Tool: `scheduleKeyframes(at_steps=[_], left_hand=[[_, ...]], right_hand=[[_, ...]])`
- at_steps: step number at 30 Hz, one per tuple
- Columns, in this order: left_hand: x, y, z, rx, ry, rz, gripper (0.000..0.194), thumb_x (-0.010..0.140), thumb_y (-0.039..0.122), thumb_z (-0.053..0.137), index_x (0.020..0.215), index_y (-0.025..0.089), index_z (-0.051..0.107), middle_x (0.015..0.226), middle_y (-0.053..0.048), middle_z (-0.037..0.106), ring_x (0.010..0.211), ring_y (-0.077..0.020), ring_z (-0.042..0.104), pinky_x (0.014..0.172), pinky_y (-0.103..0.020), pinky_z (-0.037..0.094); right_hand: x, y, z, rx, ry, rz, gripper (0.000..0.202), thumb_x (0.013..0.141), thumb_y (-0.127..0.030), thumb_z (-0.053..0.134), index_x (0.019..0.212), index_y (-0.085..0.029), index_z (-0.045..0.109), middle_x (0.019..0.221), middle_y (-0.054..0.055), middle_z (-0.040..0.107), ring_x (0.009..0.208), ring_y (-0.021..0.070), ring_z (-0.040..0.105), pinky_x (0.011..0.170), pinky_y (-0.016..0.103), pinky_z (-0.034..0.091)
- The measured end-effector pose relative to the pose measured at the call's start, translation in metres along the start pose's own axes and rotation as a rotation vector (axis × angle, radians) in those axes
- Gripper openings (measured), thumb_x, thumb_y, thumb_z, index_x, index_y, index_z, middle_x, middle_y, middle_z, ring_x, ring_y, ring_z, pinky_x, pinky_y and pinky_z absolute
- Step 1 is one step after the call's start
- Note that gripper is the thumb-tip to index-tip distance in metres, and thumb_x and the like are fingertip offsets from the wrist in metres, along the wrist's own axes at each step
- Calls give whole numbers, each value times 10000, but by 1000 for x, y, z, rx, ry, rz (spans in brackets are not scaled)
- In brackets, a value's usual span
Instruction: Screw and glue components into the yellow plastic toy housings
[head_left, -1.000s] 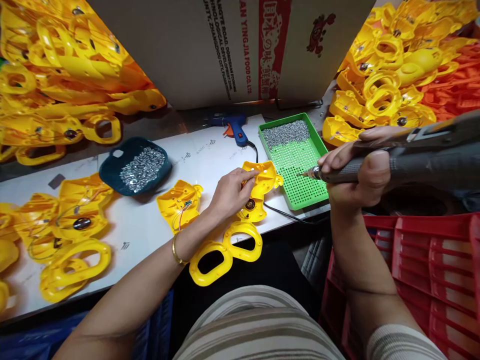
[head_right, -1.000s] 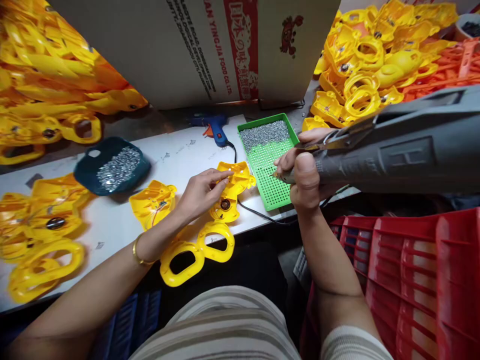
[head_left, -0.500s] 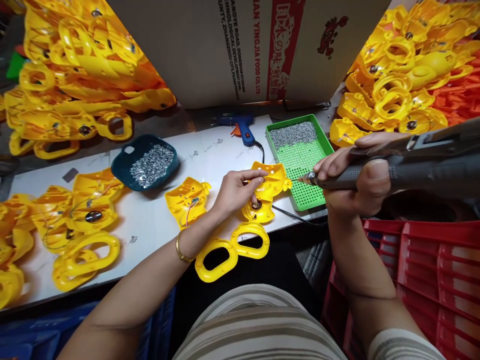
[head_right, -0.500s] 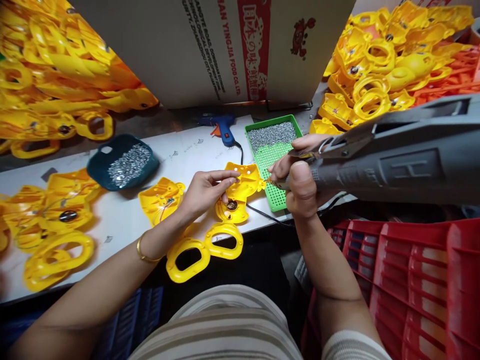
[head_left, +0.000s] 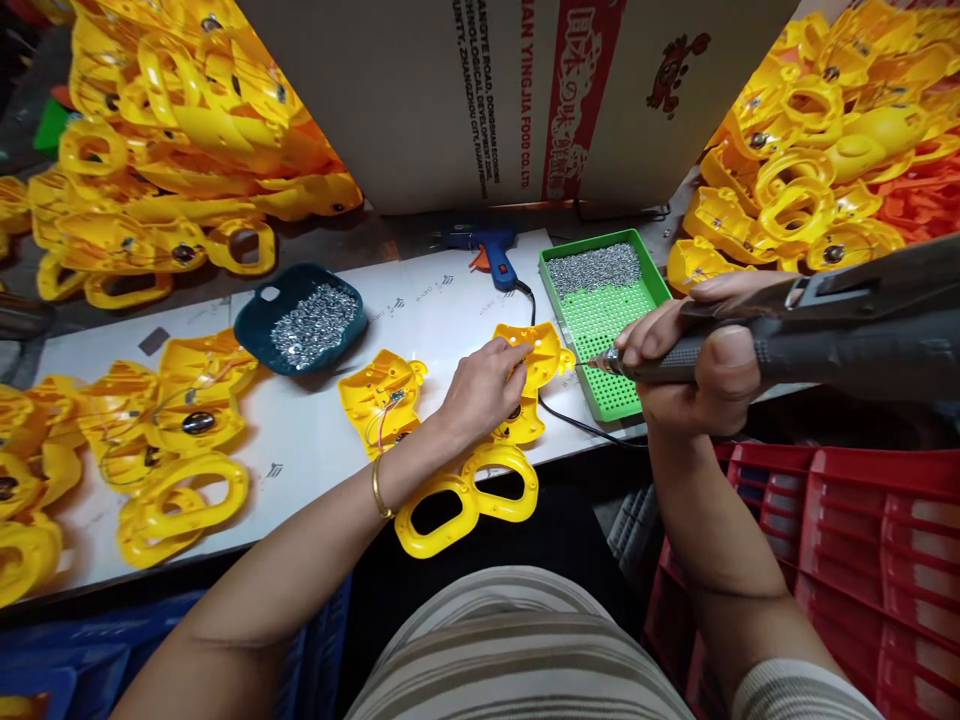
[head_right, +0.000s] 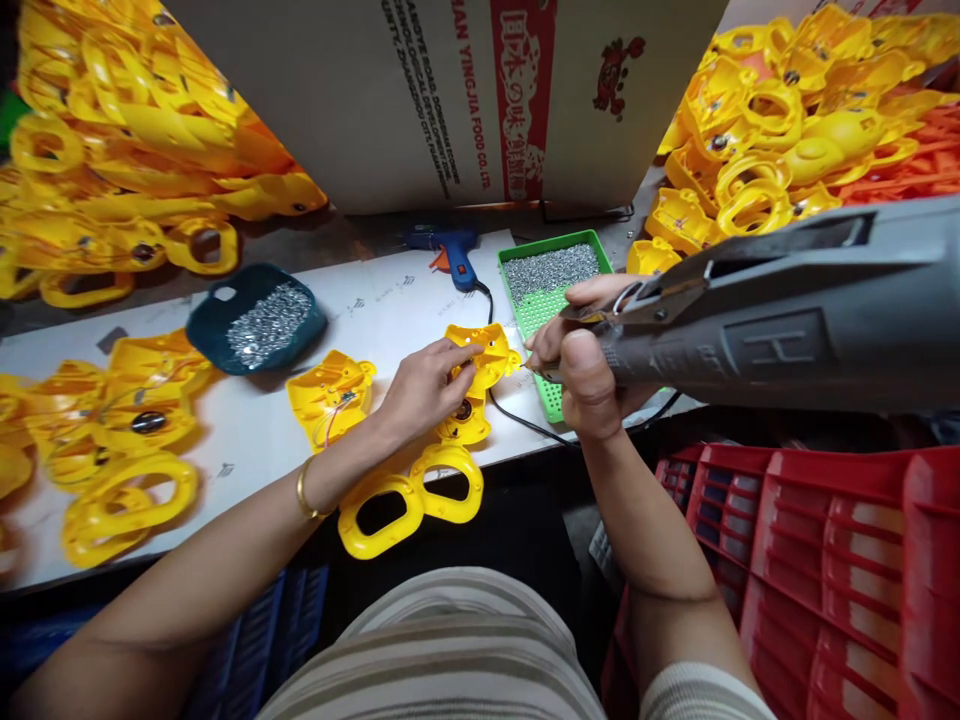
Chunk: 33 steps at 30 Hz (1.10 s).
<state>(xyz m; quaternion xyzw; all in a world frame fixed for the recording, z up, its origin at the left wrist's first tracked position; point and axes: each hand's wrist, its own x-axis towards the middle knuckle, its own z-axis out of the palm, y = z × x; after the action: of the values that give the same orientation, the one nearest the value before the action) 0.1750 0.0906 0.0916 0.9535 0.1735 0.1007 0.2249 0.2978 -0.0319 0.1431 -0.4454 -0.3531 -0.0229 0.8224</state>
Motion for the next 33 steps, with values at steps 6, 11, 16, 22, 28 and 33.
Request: scheduleKeyframes(at_steps=[6,11,16,22,28,33], left_hand=[[-2,1,0,62,-8,60,310,922,200,481,1220,173,564,953,-69,696,816,-185,682,689,-271,530],[-5,-1,2,47,57,101,230,935,260,507,1141,164,545,885,-46,719,712,-161,687,627,-246,513],[-5,-1,1,173,154,236,252,978,283,433,1058,180,648,1038,-60,729,855,-167,651,645,-244,480],[1,-1,-6,260,84,200,303,976,371,428,1024,241,698,950,-76,698,835,-202,530,645,-299,396],[3,0,-15,331,-23,133,319,973,367,433,977,230,720,872,-98,661,844,-228,530,652,-317,373],[10,-3,-22,194,-114,19,269,942,351,511,1022,232,739,895,-81,681,790,-203,606,636,-290,413]], right_hand=[[1,-1,3,29,-14,16,254,784,-486,633,902,-276,550,492,-94,433,362,92,431,422,272,461],[3,-8,12,93,-6,34,222,789,-443,636,889,-253,575,509,-85,453,381,96,451,420,264,454],[2,0,19,120,16,47,181,764,-420,650,850,-264,616,478,-84,430,363,105,407,372,265,407],[1,9,19,64,40,75,187,730,-455,676,828,-302,629,467,-74,433,342,124,389,359,292,374],[3,10,20,43,58,82,192,719,-456,683,823,-305,624,461,-78,430,343,119,387,369,294,366],[2,13,20,47,58,50,219,743,-475,684,828,-289,606,466,-82,433,338,112,388,376,296,367]])
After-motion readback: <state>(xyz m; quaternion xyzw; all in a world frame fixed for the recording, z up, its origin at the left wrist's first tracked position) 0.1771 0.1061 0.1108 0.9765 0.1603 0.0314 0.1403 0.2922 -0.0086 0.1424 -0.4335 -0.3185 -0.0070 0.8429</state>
